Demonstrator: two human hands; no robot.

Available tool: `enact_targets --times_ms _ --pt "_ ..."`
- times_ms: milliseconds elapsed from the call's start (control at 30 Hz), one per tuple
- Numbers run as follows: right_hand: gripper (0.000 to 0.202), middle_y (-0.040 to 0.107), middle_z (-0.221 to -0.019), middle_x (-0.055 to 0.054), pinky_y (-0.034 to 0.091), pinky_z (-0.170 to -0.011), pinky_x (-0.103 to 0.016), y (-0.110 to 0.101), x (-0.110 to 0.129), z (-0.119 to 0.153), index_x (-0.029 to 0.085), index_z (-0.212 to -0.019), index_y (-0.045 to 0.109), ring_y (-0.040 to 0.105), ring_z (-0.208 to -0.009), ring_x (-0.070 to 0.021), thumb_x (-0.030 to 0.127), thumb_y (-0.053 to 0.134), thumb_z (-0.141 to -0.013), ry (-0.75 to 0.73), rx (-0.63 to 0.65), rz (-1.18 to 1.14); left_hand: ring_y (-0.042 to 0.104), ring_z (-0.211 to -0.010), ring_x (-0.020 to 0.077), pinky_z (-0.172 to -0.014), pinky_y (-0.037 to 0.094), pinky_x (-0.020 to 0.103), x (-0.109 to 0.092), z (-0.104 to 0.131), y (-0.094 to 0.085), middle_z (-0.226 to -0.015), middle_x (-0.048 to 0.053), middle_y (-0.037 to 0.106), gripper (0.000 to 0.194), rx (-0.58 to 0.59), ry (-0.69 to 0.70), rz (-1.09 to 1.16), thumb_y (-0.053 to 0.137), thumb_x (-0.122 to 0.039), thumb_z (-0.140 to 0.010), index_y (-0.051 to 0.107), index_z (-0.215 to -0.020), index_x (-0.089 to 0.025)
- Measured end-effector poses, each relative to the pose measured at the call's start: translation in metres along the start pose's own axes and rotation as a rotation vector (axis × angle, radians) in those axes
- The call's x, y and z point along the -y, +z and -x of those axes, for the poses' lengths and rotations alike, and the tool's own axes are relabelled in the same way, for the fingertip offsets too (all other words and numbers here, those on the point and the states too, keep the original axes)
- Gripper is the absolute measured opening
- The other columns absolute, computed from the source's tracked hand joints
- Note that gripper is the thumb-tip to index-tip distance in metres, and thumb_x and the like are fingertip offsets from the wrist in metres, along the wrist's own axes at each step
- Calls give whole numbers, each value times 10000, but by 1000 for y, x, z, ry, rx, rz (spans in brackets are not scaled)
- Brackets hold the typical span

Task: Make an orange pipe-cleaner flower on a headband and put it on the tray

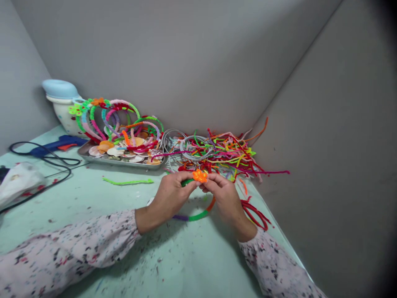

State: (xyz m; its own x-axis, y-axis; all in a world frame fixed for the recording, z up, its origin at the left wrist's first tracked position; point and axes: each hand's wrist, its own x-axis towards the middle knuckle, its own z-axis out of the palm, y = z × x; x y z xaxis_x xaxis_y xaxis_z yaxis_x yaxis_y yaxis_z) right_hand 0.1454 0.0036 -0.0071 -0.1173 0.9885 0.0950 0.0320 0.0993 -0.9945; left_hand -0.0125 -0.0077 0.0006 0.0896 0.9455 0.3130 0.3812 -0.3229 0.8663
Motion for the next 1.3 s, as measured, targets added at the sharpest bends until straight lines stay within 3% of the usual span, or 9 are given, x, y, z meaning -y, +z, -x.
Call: enact_targets --times_ms 367,567,700,933,1033,1133,1233,1300 --pt "187 694 -833 -41 471 -735 -308 -7 -1 -3 180 -915 689 620 -739 -158 286 659 -763 18 32 -223 636 -776 153 -728 461 238 -6 0 -2 -852 5 733 197 8 -25 66 599 -307 -794 726 -889 -190" --pt "327 680 -818 0 476 -761 -299 -1 0 0 219 -1076 592 623 -767 -142 248 663 -759 -113 -116 -127 632 -762 157 -715 460 245 -5 1 -1 -835 6 733 206 -14 -25 40 616 -336 -781 728 -880 -194" --pt "275 680 -843 -19 483 -794 -328 4 -3 5 211 -1041 570 638 -809 -161 241 641 -777 -245 -257 57 629 -755 153 -702 456 240 -3 1 1 -823 2 730 198 -34 -13 42 614 -336 -782 726 -866 -195" --pt "167 612 -840 -15 505 -703 -310 10 -8 11 209 -908 553 603 -758 -151 149 621 -767 -582 -466 393 614 -701 138 -652 450 224 -5 1 3 -753 -10 712 174 -73 -38 66 626 -326 -765 721 -803 -186" --pt "182 611 -812 -5 495 -647 -300 11 -9 13 220 -851 545 581 -747 -155 88 615 -747 -777 -490 506 607 -695 133 -643 446 216 -7 1 4 -734 -12 705 164 -73 -63 101 634 -319 -753 718 -777 -180" --pt "235 632 -801 6 501 -707 -345 13 -8 18 241 -836 527 600 -784 -174 47 610 -732 -909 -417 522 591 -657 129 -602 440 213 -8 1 4 -677 -11 685 162 -66 -118 134 627 -312 -749 707 -760 -172" --pt "234 637 -853 -19 478 -819 -404 14 -5 23 265 -883 533 607 -860 -205 89 609 -748 -845 -327 471 558 -585 121 -539 422 211 -8 0 3 -589 -17 640 177 -54 -150 169 613 -322 -756 697 -770 -167" --pt "216 624 -934 -52 444 -882 -419 12 -2 23 264 -938 540 585 -943 -227 158 610 -764 -703 -355 354 534 -543 115 -506 407 210 -9 0 2 -550 -22 612 192 -48 -157 194 612 -340 -759 692 -774 -166"
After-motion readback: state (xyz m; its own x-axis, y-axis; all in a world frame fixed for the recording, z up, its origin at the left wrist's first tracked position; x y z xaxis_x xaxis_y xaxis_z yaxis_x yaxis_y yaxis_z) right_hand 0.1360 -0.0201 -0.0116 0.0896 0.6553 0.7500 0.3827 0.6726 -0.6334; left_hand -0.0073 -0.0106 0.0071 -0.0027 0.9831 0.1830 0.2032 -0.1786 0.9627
